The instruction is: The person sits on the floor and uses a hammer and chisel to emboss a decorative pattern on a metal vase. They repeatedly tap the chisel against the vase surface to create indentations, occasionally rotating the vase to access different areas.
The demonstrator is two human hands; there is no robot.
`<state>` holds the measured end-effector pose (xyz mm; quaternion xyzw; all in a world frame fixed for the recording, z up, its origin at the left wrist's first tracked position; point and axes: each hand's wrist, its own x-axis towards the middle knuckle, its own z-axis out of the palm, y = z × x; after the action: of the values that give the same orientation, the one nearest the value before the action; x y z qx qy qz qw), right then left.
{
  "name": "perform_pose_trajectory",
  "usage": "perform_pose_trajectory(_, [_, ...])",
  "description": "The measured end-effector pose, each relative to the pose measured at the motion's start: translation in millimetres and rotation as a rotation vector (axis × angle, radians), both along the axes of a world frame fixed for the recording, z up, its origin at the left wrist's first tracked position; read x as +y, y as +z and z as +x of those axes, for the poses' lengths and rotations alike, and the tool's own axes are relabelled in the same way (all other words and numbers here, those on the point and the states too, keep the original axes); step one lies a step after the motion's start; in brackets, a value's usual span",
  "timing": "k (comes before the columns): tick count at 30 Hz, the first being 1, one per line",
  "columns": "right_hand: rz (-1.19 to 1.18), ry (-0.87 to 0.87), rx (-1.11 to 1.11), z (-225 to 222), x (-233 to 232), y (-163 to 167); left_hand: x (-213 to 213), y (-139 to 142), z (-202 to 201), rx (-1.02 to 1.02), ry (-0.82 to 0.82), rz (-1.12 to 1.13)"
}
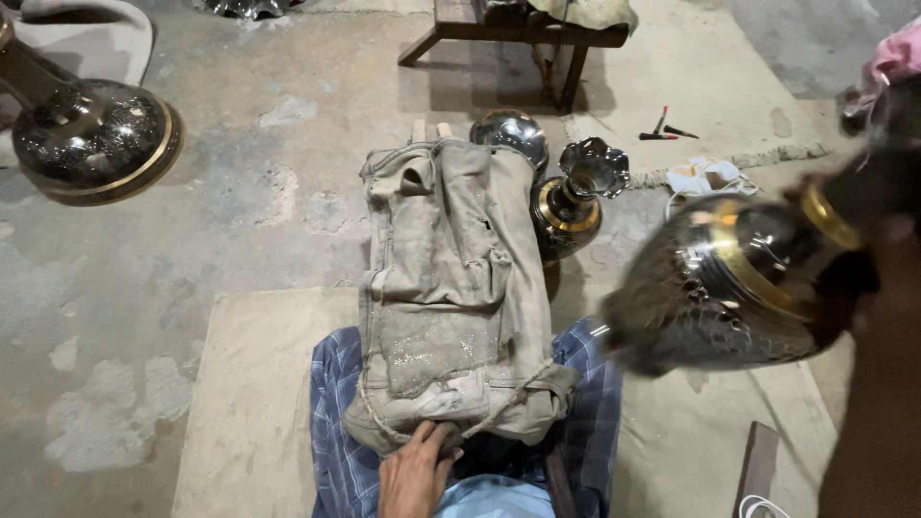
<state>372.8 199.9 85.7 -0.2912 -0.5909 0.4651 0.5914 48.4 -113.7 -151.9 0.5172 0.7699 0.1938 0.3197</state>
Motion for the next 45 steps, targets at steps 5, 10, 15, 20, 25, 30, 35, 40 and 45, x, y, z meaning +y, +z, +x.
perform_pose_trajectory(5, [-0.331, 0.321, 0.175, -73, 15, 1, -4, 27, -12, -0.212, -0.133, 0.078])
perform_pose_trajectory(10, [-0.459, 0.612, 0.234, -174, 29, -29, -14, 62, -22, -0.435, -0.284, 0.289])
perform_pose_trajectory(15, [-0.619, 0.603, 0.077, -245, 50, -74, -5, 80, -21, -0.483, -0.050, 0.410])
perform_pose_trajectory(20, [-0.615, 0.650, -0.187, -279, 74, -128, 14, 76, -21, -0.351, 0.022, 0.589])
perform_pose_trajectory(25, [-0.723, 0.680, -0.238, -296, 98, -151, 37, 66, -40, -0.328, 0.210, 0.546])
perform_pose_trajectory(30, [-0.695, 0.771, -0.336, -298, 94, -154, 41, 62, -54, -0.300, 0.269, 0.439])
perform_pose_trajectory(35, [-0.737, 0.611, -0.516, -296, 77, -131, 38, 48, -62, -0.326, 0.237, 0.360])
perform_pose_trajectory(40, [-0.544, 0.585, -0.674, -280, 53, -99, 34, 13, -100, -0.139, 0.248, 0.445])
perform_pose_trajectory(45, [0.146, 0.282, -0.524, -232, -13, -98, 19, -22, -164, -0.231, 0.573, 0.522])
